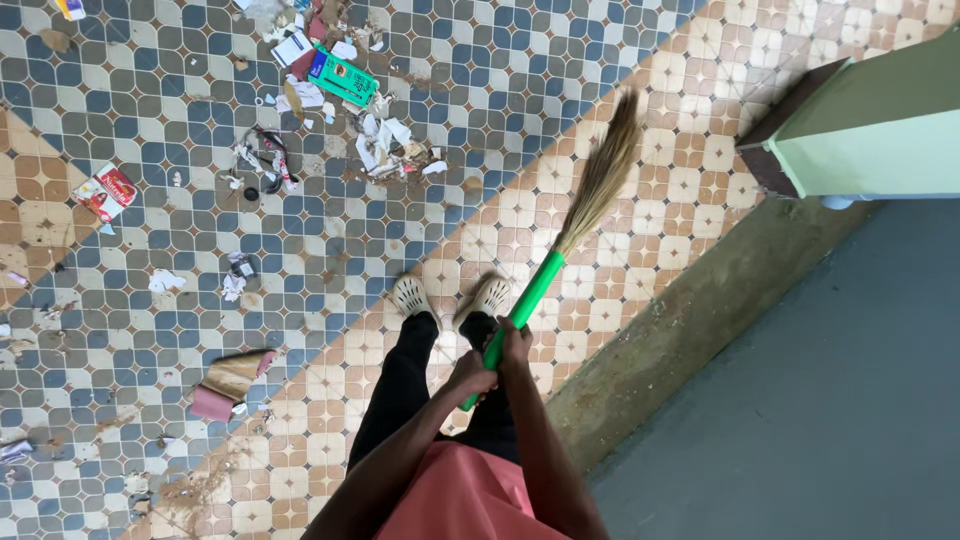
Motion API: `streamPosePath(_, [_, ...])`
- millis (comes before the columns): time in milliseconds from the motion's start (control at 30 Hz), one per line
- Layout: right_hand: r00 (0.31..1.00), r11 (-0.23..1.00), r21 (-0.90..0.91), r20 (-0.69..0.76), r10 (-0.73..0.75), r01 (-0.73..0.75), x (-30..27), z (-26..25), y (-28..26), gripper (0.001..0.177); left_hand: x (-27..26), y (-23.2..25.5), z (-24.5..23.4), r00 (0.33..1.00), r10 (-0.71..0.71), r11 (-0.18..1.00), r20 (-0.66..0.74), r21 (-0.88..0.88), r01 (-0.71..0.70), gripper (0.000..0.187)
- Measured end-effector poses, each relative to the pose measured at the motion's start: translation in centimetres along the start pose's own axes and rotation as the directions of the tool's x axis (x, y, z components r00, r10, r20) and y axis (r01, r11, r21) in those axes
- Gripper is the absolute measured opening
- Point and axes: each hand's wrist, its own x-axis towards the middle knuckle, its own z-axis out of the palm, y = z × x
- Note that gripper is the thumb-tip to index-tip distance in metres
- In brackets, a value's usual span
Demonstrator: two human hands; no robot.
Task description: The person sweeps paper and other debris into a pile on a tiled floor using a broom.
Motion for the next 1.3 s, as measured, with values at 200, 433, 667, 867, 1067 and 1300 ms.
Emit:
streamPosePath(200, [0.996, 0.968, -0.236, 0.024, 0.09, -0.082, 5.8, 3.2, 5.4, 0.022, 6.2, -3.6, -2.7, 0.984, -0.163, 0.987, -0.068, 0.002, 0.164, 0.021])
streamPosePath(433, [0.936, 0.775, -0.58, 0.059, 0.346, -0.25, 11.6, 8.7, 10.8, 0.013, 11.2, -8.4, -6.4, 0.93, -0.333, 0.895, -0.155, -0.361, 0.26, 0.012])
streamPosePath(667, [0.87, 0.437, -0.896, 0.275, 0.409, 0.078, 11.6, 16.0, 16.4, 0.026, 7.3, -10.4, -10.9, 0.919, -0.275, 0.783, -0.283, -0.62, 0.044, 0.02])
streamPosePath(867, [0.76, 0.34, -0.869, 0.485, 0.434, 0.36, 8.1, 18.6, 14.5, 0.053, 3.2, -5.4, -10.6, 0.874, -0.384, 0.586, -0.297, -0.81, -0.017, 0.023])
streamPosePath(1067, [0.806, 0.592, -0.784, 0.467, 0.364, 0.187, 1.1, 12.3, 4.7, 0.052, -2.0, -1.2, -3.3, 0.878, -0.219, 0.831, -0.425, -0.553, -0.06, 0.012])
streamPosePath(1300, [0.971, 0.736, -0.674, 0.123, 0.204, -0.069, 4.1, 3.4, 2.0, 0.038, 0.1, 0.5, -0.7, 0.982, -0.162, 0.944, -0.101, -0.306, 0.124, 0.01])
